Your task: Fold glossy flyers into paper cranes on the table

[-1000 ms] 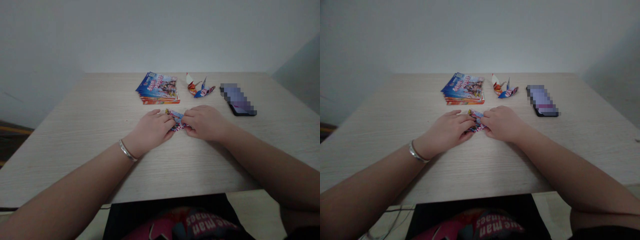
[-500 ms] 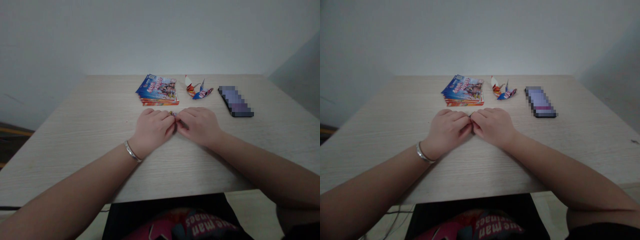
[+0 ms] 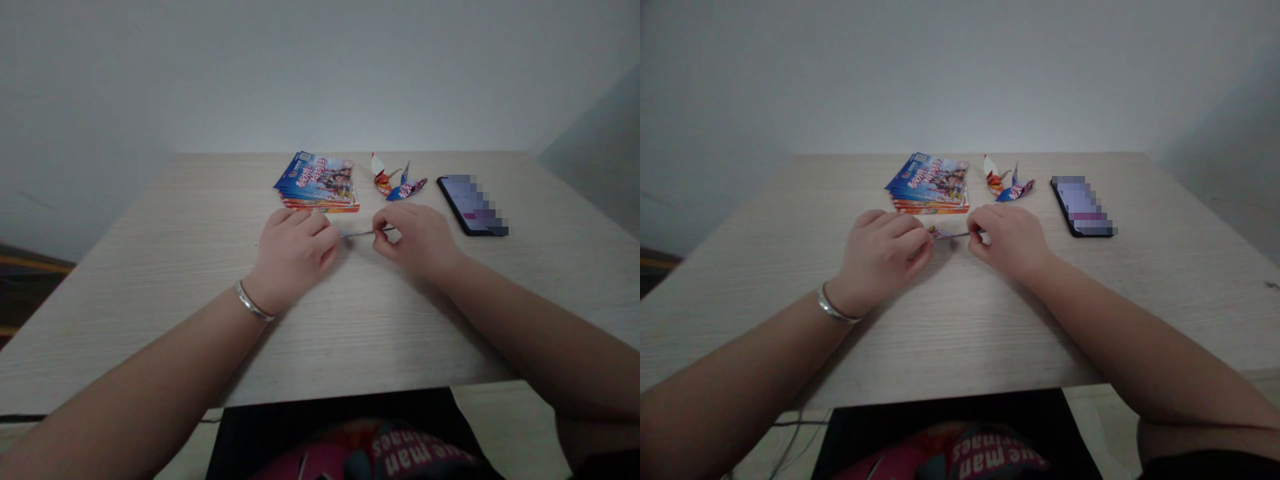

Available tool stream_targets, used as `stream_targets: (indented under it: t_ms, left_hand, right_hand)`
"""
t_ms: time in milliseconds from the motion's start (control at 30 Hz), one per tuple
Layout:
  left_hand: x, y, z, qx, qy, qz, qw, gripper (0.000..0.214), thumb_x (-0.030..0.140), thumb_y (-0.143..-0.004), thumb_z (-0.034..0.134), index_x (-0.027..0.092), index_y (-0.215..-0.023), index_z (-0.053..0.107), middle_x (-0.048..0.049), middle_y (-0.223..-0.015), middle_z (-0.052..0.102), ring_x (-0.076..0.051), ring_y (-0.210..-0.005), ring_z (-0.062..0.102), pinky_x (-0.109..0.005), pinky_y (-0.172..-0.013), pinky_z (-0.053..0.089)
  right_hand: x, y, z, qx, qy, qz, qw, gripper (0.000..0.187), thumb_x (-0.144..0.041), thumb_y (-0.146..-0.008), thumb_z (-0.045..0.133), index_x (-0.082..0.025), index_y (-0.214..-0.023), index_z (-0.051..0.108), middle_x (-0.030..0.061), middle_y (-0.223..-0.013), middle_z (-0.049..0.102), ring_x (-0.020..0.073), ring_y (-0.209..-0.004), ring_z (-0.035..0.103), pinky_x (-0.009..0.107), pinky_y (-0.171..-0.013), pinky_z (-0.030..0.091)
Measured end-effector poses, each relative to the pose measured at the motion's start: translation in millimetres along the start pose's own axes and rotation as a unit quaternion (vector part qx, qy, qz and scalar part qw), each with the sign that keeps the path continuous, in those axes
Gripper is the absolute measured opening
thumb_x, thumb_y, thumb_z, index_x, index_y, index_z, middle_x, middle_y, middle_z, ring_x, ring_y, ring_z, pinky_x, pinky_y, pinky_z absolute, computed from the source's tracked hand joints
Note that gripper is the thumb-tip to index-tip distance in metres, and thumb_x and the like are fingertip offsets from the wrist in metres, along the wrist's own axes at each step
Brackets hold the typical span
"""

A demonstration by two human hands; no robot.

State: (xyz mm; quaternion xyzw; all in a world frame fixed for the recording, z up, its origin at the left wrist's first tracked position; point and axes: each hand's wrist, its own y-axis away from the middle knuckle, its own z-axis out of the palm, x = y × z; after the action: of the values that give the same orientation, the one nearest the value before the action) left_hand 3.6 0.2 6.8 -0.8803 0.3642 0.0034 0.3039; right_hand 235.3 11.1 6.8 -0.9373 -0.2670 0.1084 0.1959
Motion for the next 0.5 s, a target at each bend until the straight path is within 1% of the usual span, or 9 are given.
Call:
stream_targets:
  t_ms: [100,200,267,367,433,500]
  left_hand:
    - [-5.2,0.6,-0.6,0.001,-0.002,-0.006,1.0,0.026,0.025,-0.095,0.049,0.02,-0.074,0.062,-0.004,-0.079,0.068,-0.02,-0.073,0.058,-0.039,-0.071,0.039]
    - [-6.4,0.6,-0.5,0.002,-0.006,-0.019,1.0,0.026,0.026,-0.095,0.048,0.02,-0.073,0.061,-0.0051,-0.078,0.067,-0.021,-0.072,0.057,-0.04,-0.071,0.039]
    - [-6.1,0.5,-0.6,0.002,-0.007,-0.023,1.0,0.025,0.026,-0.094,0.048,0.02,-0.073,0.06,-0.0055,-0.077,0.067,-0.022,-0.072,0.058,-0.04,-0.071,0.039]
    - [-6.5,0.4,-1.0,0.005,-0.008,-0.037,0.999,0.022,0.024,-0.092,0.05,0.02,-0.073,0.06,-0.0054,-0.078,0.067,-0.022,-0.072,0.058,-0.04,-0.071,0.039]
    - [-7.2,-0.1,-1.4,0.01,-0.008,-0.048,0.999,0.021,0.024,-0.091,0.05,0.02,-0.073,0.06,-0.0052,-0.078,0.067,-0.021,-0.072,0.059,-0.039,-0.07,0.04]
    - [-7.6,-0.7,-1.5,0.012,-0.007,-0.047,0.999,0.021,0.024,-0.092,0.05,0.02,-0.074,0.06,-0.005,-0.078,0.067,-0.021,-0.072,0.059,-0.039,-0.07,0.04]
  right_hand:
    - [9.1,-0.1,-1.0,0.006,-0.015,0.05,0.999,0.013,-0.024,-0.081,0.053,-0.023,-0.085,0.065,0.0049,-0.089,0.073,0.0223,-0.085,0.065,0.032,-0.072,0.042]
    - [11.6,0.0,-3.7,0.018,-0.01,0.089,0.996,0.015,-0.025,-0.083,0.051,-0.023,-0.086,0.065,0.0058,-0.092,0.073,0.0237,-0.088,0.065,0.033,-0.073,0.043]
    - [12.9,0.0,-6.4,0.015,-0.007,0.115,0.993,0.015,-0.026,-0.084,0.05,-0.023,-0.087,0.064,0.0065,-0.093,0.072,0.0246,-0.089,0.065,0.034,-0.072,0.044]
    - [17.6,0.7,-9.8,0.02,-0.032,0.162,0.986,0.017,-0.025,-0.085,0.049,-0.023,-0.092,0.064,0.0077,-0.098,0.072,0.024,-0.086,0.065,0.035,-0.072,0.045]
    - [19.5,1.5,-9.6,0.043,-0.066,0.155,0.985,0.021,-0.024,-0.087,0.047,-0.022,-0.1,0.064,0.0087,-0.103,0.072,0.0232,-0.087,0.065,0.035,-0.075,0.047]
    - [17.4,2.1,-6.9,0.068,-0.087,0.084,0.99,0.024,-0.027,-0.088,0.051,-0.02,-0.106,0.064,0.0104,-0.109,0.071,0.0245,-0.096,0.065,0.037,-0.083,0.047]
